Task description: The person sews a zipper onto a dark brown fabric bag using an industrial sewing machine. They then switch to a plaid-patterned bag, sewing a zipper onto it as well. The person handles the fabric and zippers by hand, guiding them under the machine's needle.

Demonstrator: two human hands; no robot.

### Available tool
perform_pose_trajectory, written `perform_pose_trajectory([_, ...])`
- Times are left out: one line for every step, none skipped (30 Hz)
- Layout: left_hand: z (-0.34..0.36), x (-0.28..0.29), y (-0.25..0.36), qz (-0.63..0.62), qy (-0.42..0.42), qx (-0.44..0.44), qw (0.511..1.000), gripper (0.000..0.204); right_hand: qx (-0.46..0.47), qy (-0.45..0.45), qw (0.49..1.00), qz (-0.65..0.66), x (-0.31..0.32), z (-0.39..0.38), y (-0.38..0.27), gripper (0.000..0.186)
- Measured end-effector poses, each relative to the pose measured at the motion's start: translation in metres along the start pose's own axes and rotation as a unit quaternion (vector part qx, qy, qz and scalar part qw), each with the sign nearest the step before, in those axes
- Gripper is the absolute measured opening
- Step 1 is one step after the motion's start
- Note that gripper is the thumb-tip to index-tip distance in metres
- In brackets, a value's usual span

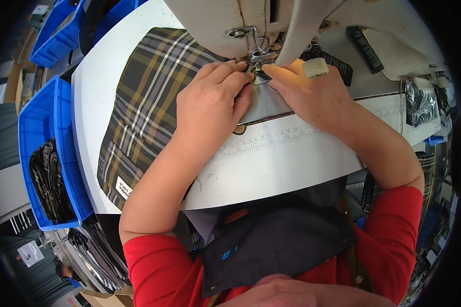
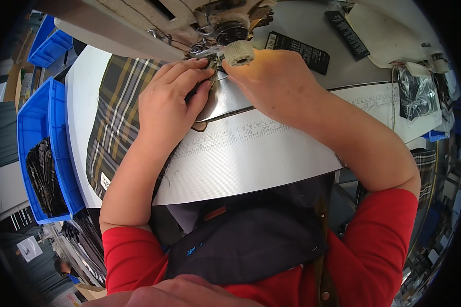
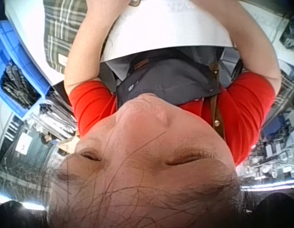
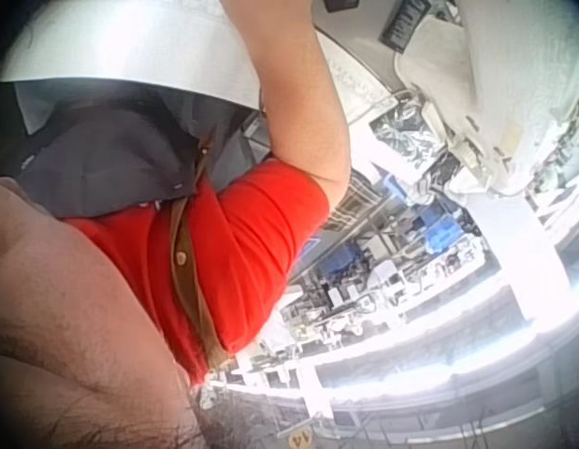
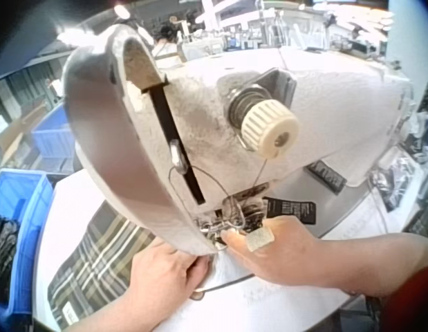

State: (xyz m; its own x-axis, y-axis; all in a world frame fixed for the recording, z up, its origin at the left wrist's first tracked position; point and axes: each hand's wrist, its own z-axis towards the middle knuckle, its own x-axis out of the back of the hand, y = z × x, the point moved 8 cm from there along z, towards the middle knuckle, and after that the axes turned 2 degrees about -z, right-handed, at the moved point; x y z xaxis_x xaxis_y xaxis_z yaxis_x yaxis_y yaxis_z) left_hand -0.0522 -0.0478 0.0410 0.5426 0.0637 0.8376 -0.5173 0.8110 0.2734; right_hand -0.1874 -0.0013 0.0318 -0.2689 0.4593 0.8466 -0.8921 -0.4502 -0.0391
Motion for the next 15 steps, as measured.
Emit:
perform_pose_trajectory([0.0003, -0.0006, -0.0004, -0.004, -0.005, 0.007, 1.0, 0.015, 0.002, 0.002, 1.0, 0.001, -0.0015, -0.0002, 0.0004, 0.026])
perform_pose_trajectory([-0.0001, -0.0004, -0.0003, 0.0, -0.001, 0.0, 1.0, 0.014, 0.005, 0.004, 1.0, 0.002, -0.0022, 0.0, 0.0001, 0.026])
perform_pose_trajectory([-0.0007, -0.0008, -0.0012, 0.005, 0.002, -0.007, 1.0, 0.013, 0.003, 0.0, 1.0, 0.0, -0.0031, 0.0001, 0.0001, 0.026])
perform_pose_trajectory([-0.0011, -0.0008, -0.0012, 0.01, 0.006, -0.014, 1.0, 0.013, 0.001, -0.004, 1.0, -0.002, -0.0038, 0.0003, -0.0001, 0.026])
perform_pose_trajectory([-0.0009, -0.0008, -0.0009, 0.009, 0.006, -0.016, 1.0, 0.013, -0.003, -0.008, 1.0, -0.005, -0.0041, 0.0002, -0.0001, 0.026])
perform_pose_trajectory([-0.0008, -0.0008, -0.0006, 0.008, 0.007, -0.017, 1.0, 0.013, -0.006, -0.014, 1.0, -0.006, -0.0042, 0.0003, -0.0001, 0.026])
perform_pose_trajectory([-0.0006, -0.0008, -0.0002, 0.007, 0.008, -0.019, 1.0, 0.013, -0.009, -0.019, 1.0, -0.007, -0.0042, 0.0006, -0.0001, 0.025])
perform_pose_trajectory([-0.0007, -0.001, -0.0003, 0.007, 0.008, -0.019, 1.0, 0.013, -0.012, -0.024, 1.0, -0.007, -0.0048, 0.0008, -0.0001, 0.025])
perform_pose_trajectory([-0.0008, -0.0012, -0.0004, 0.007, 0.008, -0.019, 1.0, 0.013, -0.011, -0.023, 1.0, -0.01, -0.0048, 0.0008, -0.0007, 0.025])
perform_pose_trajectory([-0.0009, -0.0013, -0.0004, 0.007, 0.008, -0.019, 1.0, 0.013, -0.01, -0.023, 1.0, -0.012, -0.0048, 0.0007, -0.0013, 0.025])
perform_pose_trajectory([-0.0008, -0.0012, -0.0004, 0.007, 0.006, -0.018, 1.0, 0.013, -0.009, -0.023, 1.0, -0.014, -0.0047, 0.0008, -0.0019, 0.024])
perform_pose_trajectory([-0.0007, -0.0009, -0.0003, 0.007, 0.005, -0.017, 1.0, 0.013, -0.01, -0.024, 1.0, -0.01, -0.0044, 0.0009, -0.002, 0.024])
perform_pose_trajectory([-0.0006, -0.0008, -0.0002, 0.007, 0.004, -0.016, 1.0, 0.013, -0.011, -0.024, 1.0, -0.007, -0.0039, 0.0011, -0.0021, 0.024])
perform_pose_trajectory([-0.0005, -0.0008, -0.0001, 0.005, 0.005, -0.017, 1.0, 0.013, -0.011, -0.025, 1.0, -0.004, -0.0033, 0.0012, -0.0021, 0.024])
perform_pose_trajectory([-0.0005, -0.001, -0.0002, 0.003, 0.007, -0.019, 1.0, 0.013, -0.011, -0.023, 1.0, -0.003, -0.0032, 0.0005, -0.0016, 0.024])
